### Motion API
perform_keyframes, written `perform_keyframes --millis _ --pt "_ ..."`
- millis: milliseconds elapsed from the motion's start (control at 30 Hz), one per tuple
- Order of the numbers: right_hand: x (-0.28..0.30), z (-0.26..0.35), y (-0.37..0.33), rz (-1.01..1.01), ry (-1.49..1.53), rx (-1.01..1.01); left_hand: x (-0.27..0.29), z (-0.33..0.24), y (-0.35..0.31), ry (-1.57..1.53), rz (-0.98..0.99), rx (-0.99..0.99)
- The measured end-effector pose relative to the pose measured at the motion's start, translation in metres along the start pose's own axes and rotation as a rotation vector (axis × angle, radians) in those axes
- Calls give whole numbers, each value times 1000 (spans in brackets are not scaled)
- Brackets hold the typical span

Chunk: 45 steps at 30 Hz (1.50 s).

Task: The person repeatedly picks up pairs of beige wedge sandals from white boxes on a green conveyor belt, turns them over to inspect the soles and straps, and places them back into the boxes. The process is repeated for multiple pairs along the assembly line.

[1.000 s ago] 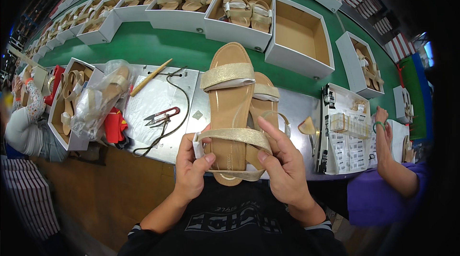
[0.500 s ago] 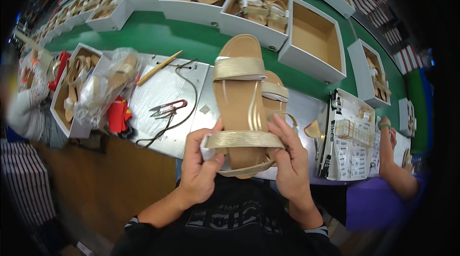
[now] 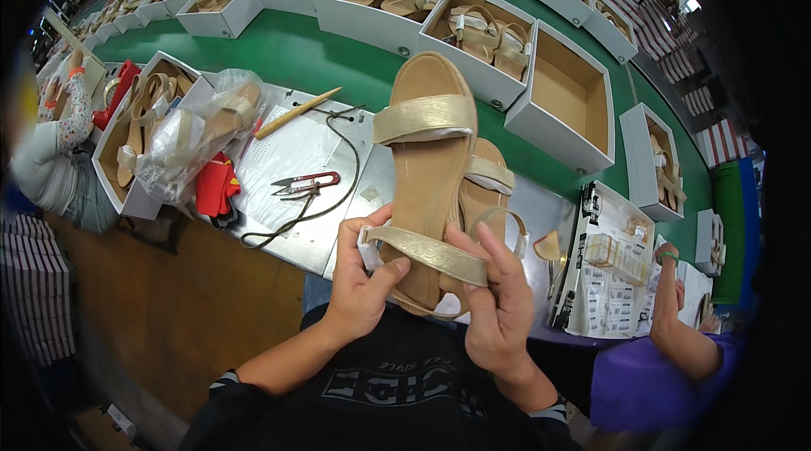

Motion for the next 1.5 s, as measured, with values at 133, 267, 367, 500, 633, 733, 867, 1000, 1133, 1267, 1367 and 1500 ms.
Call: perform_keyframes --millis 133,267,367,500,633,733,867,1000,1133,1267,1367,1500 --pt "-22 15 -5 156 -318 282 13 15 4 -62 -6 32" --pt "-32 8 -17 81 -215 382 16 10 11 -109 30 -99" --pt "-34 11 -19 133 -145 347 14 3 13 -165 40 -141" --pt "-13 14 -13 100 -328 399 20 -13 12 -256 96 -116" --pt "10 1 -1 -219 68 107 6 -20 6 -352 195 -36" --pt "3 -9 -1 -9 257 -201 -10 -17 8 -172 278 -142" --pt "25 -26 -10 -136 163 -275 8 -26 23 441 362 -190" --pt "46 -33 -18 -316 3 -182 92 -21 41 1054 131 -201" --pt "39 -28 -15 -345 139 -160 195 -17 67 1392 -543 -339" --pt "36 -32 -13 -296 81 -166 217 -9 89 1531 -514 -394" --pt "34 -31 -15 -296 48 -173 224 -1 98 1570 -542 -345" --pt "33 -33 -16 -308 76 -212 229 4 103 1527 -595 -332"
Point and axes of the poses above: each hand's wrist, its own y-axis towards the middle knuckle, its own x-axis out of the back of the hand, z = x × y, the point moved 4 cm from there along y, towards the middle knuckle, and after that the axes turned 1 degree about -x, right-handed, at the moved point
